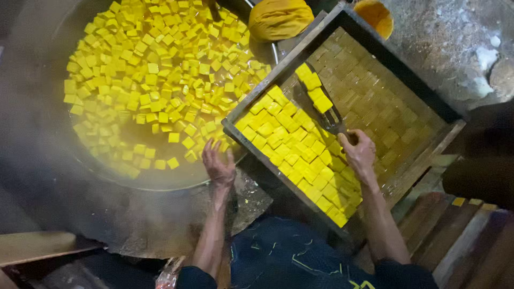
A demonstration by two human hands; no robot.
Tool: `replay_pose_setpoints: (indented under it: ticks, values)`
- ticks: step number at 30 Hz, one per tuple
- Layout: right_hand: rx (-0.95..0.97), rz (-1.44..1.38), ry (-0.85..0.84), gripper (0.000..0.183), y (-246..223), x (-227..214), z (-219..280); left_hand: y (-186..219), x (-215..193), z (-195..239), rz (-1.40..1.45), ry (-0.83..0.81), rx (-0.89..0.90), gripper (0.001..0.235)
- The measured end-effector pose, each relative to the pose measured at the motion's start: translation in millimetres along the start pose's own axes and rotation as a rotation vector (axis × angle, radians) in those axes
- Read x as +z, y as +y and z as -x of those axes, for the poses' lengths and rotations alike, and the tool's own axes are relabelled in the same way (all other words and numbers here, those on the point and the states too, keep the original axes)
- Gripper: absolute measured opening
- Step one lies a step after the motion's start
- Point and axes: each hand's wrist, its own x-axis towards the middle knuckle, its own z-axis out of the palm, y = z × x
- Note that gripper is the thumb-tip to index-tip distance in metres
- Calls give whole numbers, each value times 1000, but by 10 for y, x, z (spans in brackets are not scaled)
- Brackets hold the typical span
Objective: The person uses a slotted metal scoop to lift yellow tofu cubes from a large steaming pot and places them into a rectangular woven tray. The person repeats this scooping and arranging process throughout the clip.
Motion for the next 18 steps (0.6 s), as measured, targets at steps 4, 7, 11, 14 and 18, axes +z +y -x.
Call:
replay_pose_setpoints:
  ticks: [4,7,11,14,18]
  values:
    - [63,68,-79,35,169,146,-204,601,78,-161,105,7,56,42]
    - [-105,333,-33,30,311,229,-175,835,206,-83,139,-8,60,37]
    - [-450,388,125,27,370,260,-251,1035,615,-61,163,-38,117,37]
    - [-450,397,146,29,522,135,-228,1231,1291,-252,225,-100,181,42]
    - [-206,291,68,30,704,-35,-181,1605,2218,-653,172,-375,344,60]
